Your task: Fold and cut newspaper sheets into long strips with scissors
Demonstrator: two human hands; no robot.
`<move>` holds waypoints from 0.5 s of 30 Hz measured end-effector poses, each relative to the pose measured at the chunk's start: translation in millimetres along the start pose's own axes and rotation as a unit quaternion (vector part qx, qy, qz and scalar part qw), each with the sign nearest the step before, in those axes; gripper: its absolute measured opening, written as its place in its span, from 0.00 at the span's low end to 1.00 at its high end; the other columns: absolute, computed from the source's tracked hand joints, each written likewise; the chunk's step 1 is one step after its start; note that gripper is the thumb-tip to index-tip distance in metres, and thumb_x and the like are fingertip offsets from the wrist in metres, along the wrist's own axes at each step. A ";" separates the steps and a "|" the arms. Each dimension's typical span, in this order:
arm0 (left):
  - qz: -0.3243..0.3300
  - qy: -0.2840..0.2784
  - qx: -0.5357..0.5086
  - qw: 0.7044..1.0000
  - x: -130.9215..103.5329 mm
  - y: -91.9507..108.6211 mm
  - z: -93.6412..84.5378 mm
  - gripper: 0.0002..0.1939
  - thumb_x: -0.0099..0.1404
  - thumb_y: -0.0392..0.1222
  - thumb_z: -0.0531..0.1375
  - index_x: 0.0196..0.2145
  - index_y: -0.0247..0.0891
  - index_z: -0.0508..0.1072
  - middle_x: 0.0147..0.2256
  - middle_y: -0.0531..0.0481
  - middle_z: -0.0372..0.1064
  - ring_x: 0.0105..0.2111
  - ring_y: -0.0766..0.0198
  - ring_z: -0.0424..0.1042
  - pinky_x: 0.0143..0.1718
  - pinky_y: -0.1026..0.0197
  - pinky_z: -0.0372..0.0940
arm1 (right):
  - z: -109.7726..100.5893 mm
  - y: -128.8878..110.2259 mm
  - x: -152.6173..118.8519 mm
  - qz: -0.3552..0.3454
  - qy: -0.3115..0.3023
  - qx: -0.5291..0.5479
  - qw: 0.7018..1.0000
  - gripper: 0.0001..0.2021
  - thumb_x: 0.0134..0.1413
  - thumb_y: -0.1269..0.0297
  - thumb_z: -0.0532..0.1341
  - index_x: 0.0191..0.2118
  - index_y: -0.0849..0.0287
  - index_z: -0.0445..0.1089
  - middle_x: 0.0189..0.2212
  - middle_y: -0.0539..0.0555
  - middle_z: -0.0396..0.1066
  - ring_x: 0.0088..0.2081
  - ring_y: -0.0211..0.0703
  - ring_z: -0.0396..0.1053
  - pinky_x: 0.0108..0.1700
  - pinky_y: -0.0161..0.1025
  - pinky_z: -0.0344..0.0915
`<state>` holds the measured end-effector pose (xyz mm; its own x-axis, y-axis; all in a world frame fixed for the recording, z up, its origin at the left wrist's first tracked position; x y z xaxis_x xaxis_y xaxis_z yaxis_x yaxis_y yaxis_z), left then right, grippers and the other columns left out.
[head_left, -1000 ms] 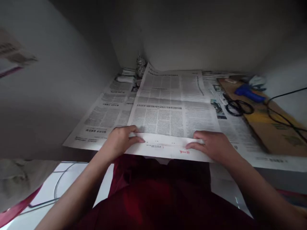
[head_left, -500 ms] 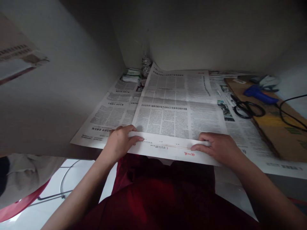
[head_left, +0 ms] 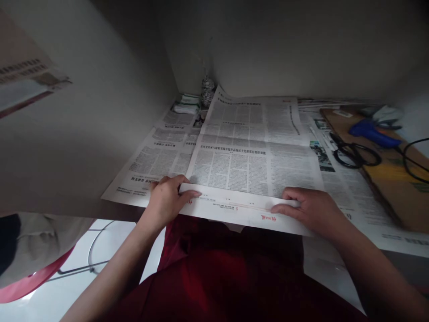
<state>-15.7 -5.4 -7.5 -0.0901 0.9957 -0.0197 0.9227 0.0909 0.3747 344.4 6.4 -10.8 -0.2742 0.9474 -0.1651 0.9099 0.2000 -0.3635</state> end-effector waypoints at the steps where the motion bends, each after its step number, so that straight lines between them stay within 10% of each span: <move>1: 0.003 0.005 0.003 1.000 -0.4 -1.4 0.8 0.16 0.59 0.57 0.68 0.36 0.42 0.77 0.23 0.52 0.72 0.36 0.50 0.74 0.50 0.43 0.59 | -0.1 0.1 0.0 0.002 -0.001 0.002 1.000 0.23 0.54 0.37 0.64 0.26 0.52 0.68 0.23 0.46 0.72 0.28 0.45 0.70 0.33 0.41 0.58; 15: -0.020 0.065 -0.047 0.997 -10.1 -18.5 7.2 0.13 0.61 0.55 0.65 0.34 0.44 0.74 0.31 0.50 0.77 0.41 0.50 0.73 0.52 0.40 0.57 | -1.5 -2.3 0.0 0.007 -0.005 0.008 1.000 0.22 0.54 0.39 0.65 0.25 0.52 0.67 0.22 0.46 0.71 0.27 0.44 0.69 0.31 0.41 0.58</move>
<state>-29.1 -17.0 -20.9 -0.1794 0.9805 0.0807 0.8791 0.1229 0.4605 342.8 6.3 -8.5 -0.2639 0.9477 -0.1793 0.9086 0.1819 -0.3759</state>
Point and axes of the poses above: each hand's wrist, its own x-axis towards the middle knuckle, its own z-axis out of the palm, y = z × x, the point moved 1 cm from there along x, towards the middle knuckle
